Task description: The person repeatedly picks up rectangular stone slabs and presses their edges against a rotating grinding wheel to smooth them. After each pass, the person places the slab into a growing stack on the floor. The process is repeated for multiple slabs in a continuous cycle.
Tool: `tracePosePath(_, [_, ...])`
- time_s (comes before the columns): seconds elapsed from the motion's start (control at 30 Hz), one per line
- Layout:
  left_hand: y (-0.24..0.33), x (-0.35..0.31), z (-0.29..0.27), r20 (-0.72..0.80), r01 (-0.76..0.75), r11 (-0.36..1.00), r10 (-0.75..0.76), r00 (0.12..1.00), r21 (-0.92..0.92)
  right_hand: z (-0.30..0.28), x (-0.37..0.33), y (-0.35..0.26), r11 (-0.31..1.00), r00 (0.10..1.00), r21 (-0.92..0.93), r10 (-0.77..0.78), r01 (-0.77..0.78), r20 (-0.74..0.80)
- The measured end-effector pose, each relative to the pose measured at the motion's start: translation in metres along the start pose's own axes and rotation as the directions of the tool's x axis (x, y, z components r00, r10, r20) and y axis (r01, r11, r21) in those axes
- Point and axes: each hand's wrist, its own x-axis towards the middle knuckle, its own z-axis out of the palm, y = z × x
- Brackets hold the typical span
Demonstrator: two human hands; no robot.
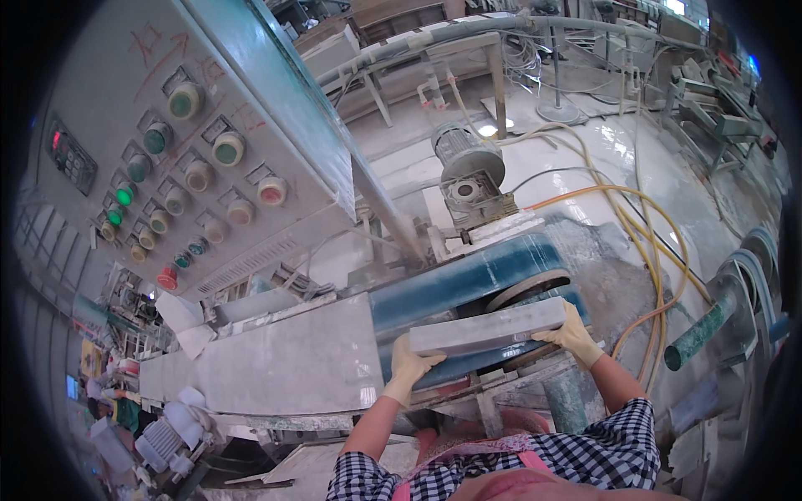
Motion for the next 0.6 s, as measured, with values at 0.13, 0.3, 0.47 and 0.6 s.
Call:
tracePosePath(0.13, [-0.016, 0.01, 0.001, 0.076, -0.018, 1.0, 0.018, 0.997, -0.001, 0.015, 0.012, 0.005, 1.0, 1.0, -0.024, 0.008, -0.007, 0.026])
tracePosePath(0.3, [-0.03, -0.029, -0.074, 0.288, 0.01, 0.984, -0.062, 0.955, 0.178, 0.056, -0.071, -0.08, 0.832, 0.889, 0.313, 0.423, -0.458, 0.176])
tracePosePath(0.47, [-0.007, -0.147, -0.112, 0.396, 0.216, 0.974, -0.174, 0.902, -0.063, 0.09, -0.168, -0.141, 0.889, 0.903, 0.175, 0.397, -0.423, 0.167])
tracePosePath(0.6, [-0.006, -0.3, -0.1, 0.052, 0.429, 0.81, -0.448, 0.893, -0.4, 0.129, -0.156, -0.139, 0.823, 0.748, -0.043, 0.536, -0.567, 0.392])
